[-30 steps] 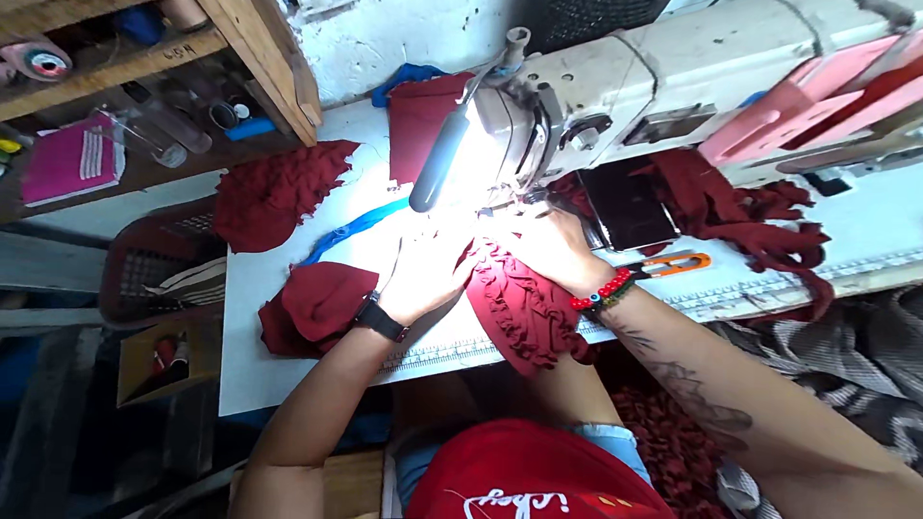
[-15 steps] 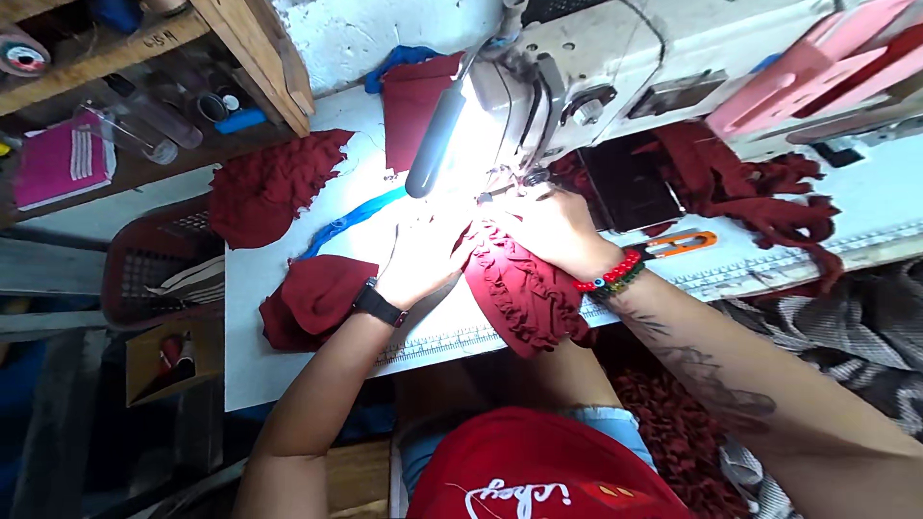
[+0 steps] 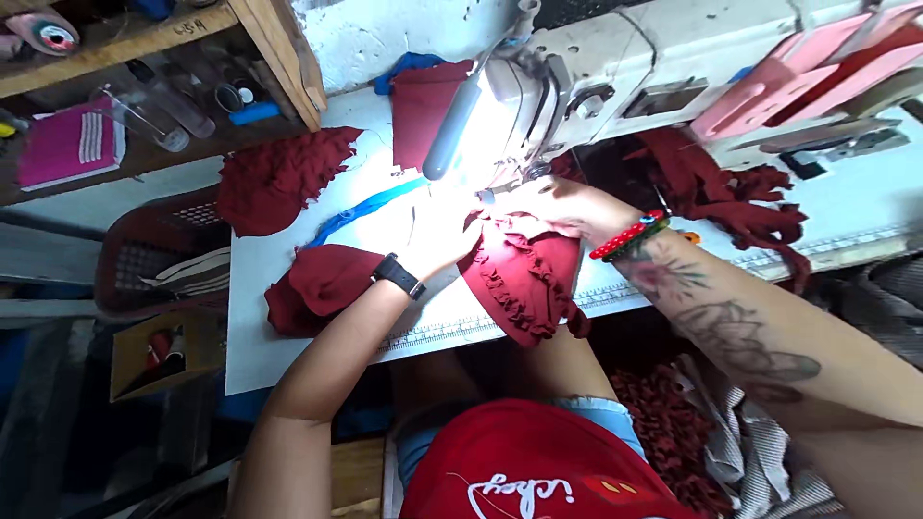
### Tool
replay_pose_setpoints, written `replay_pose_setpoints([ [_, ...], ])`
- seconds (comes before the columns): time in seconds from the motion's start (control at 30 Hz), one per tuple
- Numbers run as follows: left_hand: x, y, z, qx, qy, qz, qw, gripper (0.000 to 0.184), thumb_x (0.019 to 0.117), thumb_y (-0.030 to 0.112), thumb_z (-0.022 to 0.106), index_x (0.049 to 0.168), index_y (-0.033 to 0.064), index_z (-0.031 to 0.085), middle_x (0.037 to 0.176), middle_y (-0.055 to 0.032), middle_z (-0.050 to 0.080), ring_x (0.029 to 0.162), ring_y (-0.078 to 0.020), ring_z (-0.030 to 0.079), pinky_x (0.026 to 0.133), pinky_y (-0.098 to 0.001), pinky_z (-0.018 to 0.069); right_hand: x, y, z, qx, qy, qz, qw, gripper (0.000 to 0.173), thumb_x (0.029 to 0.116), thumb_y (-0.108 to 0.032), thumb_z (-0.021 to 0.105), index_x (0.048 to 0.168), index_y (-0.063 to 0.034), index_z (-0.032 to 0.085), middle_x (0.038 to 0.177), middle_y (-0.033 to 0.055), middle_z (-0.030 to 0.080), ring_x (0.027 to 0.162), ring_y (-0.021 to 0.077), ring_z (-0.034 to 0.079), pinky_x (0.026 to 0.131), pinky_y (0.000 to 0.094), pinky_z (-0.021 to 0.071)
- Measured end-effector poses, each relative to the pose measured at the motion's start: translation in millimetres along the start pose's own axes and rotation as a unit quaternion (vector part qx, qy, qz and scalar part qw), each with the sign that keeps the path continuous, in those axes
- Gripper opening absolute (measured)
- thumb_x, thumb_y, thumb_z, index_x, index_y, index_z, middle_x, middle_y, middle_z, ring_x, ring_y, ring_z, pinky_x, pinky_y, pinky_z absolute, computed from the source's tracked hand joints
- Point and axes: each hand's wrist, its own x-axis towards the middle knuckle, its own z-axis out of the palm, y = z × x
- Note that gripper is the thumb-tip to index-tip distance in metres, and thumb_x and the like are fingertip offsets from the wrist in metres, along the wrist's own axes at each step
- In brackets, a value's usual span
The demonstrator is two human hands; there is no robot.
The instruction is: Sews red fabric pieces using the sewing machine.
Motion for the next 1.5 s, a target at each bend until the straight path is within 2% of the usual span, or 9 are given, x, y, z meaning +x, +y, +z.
replay_pose_setpoints([
  [0.23, 4.4, 1.5, 6.3, 0.057, 0.02, -0.011, 0.998, 0.027, 0.1013, 0.028, 0.056, 0.107, 0.0098, 0.076, 0.115, -0.0131, 0.072, 0.114, -0.0315, 0.066, 0.098, -0.0543, 0.0498, -2.4, 3.9, 3.2, 0.014, 0.0, 0.006, 1.0, 0.018, 0.1007, -0.025, 0.065, 0.095, -0.008, 0.068, 0.074, 0.0004, 0.064, 0.057, 0.0066, 0.057, 0.052, 0.0223, 0.0471],
  [0.37, 1.7, -6.5, 2.5, 0.049, 0.016, 0.026, 0.998, 0.025, 0.1007, 0.024, 0.058, 0.104, 0.0073, 0.076, 0.116, -0.0146, 0.072, 0.117, -0.034, 0.065, 0.102, -0.0566, 0.0466, -15.3, 15.1, 4.0, -0.234, 0.045, -0.175, 0.955, 0.022, 0.0954, -0.028, 0.074, 0.097, -0.0057, 0.075, 0.093, 0.0109, 0.07, 0.09, 0.0231, 0.066, 0.083, 0.0485, 0.0528],
  [0.5, 2.3, -9.5, 4.2, 0.037, 0.002, 0.035, 0.999, 0.022, 0.0997, 0.021, 0.058, 0.107, 0.0075, 0.074, 0.113, -0.0142, 0.072, 0.116, -0.0327, 0.065, 0.104, -0.0538, 0.0458, -30.5, 32.9, 25.3, -0.242, 0.117, -0.306, 0.914, 0.014, 0.0967, -0.017, 0.069, 0.094, -0.0035, 0.07, 0.092, 0.0116, 0.069, 0.081, 0.021, 0.066, 0.075, 0.0439, 0.055],
  [0.7, 5.3, -11.0, 3.0, 0.042, -0.029, 0.038, 0.998, 0.027, 0.1017, 0.025, 0.054, 0.111, 0.0127, 0.076, 0.115, -0.0091, 0.073, 0.116, -0.0279, 0.066, 0.103, -0.0537, 0.047, -20.5, 17.3, 17.8, -0.264, 0.082, -0.187, 0.943, 0.031, 0.1069, -0.026, 0.055, 0.096, -0.0053, 0.075, 0.09, 0.012, 0.07, 0.087, 0.0252, 0.067, 0.083, 0.0514, 0.0521],
  [0.83, 5.8, -12.6, -0.2, 0.012, -0.01, 0.041, 0.999, 0.027, 0.1025, 0.027, 0.056, 0.108, 0.0116, 0.078, 0.114, -0.0098, 0.073, 0.115, -0.028, 0.066, 0.103, -0.0518, 0.0481, -12.7, 15.4, 18.0, -0.217, 0.085, -0.129, 0.964, 0.031, 0.1056, -0.032, 0.058, 0.094, -0.0067, 0.072, 0.077, 0.0055, 0.064, 0.066, 0.0142, 0.06, 0.065, 0.0377, 0.0526],
  [0.9, 5.8, -12.6, -2.3, -0.008, -0.011, 0.019, 1.0, 0.025, 0.1015, 0.025, 0.059, 0.108, 0.0094, 0.077, 0.114, -0.012, 0.074, 0.115, -0.0302, 0.066, 0.102, -0.055, 0.0471, -16.8, 24.5, 23.5, -0.197, 0.092, -0.163, 0.962, 0.033, 0.0998, -0.035, 0.068, 0.1, -0.0025, 0.071, 0.091, 0.012, 0.067, 0.084, 0.0222, 0.063, 0.08, 0.0468, 0.0528],
  [1.1, 3.4, -13.3, 1.0, 0.0, -0.022, -0.009, 1.0, 0.026, 0.1026, 0.027, 0.057, 0.109, 0.0119, 0.076, 0.119, -0.0094, 0.072, 0.119, -0.0279, 0.064, 0.107, -0.054, 0.0431, -26.5, 43.9, 50.7, -0.261, 0.189, -0.262, 0.91, 0.021, 0.1023, -0.025, 0.061, 0.108, -0.0054, 0.063, 0.08, 0.0111, 0.064, 0.074, 0.0253, 0.066, 0.065, 0.0488, 0.0531],
  [1.33, -1.0, -9.6, -4.5, 0.069, -0.02, 0.073, 0.995, 0.027, 0.101, 0.021, 0.056, 0.115, 0.0134, 0.077, 0.124, -0.0086, 0.071, 0.121, -0.0286, 0.063, 0.105, -0.054, 0.0423, -38.4, 46.6, 53.1, -0.459, 0.199, -0.332, 0.8, 0.024, 0.1051, -0.017, 0.054, 0.113, -0.0001, 0.068, 0.106, 0.0206, 0.067, 0.091, 0.0378, 0.069, 0.07, 0.0549, 0.0558],
  [1.5, -15.1, -7.7, -7.8, 0.049, 0.022, 0.063, 0.997, 0.026, 0.1016, 0.021, 0.054, 0.113, 0.0123, 0.075, 0.122, -0.0096, 0.07, 0.12, -0.0286, 0.062, 0.103, -0.0546, 0.0432, -58.4, 43.7, 60.7, -0.456, 0.152, -0.292, 0.827, 0.025, 0.1045, -0.017, 0.053, 0.119, -0.0041, 0.069, 0.11, 0.0187, 0.064, 0.088, 0.0342, 0.069, 0.067, 0.0501, 0.0576],
])
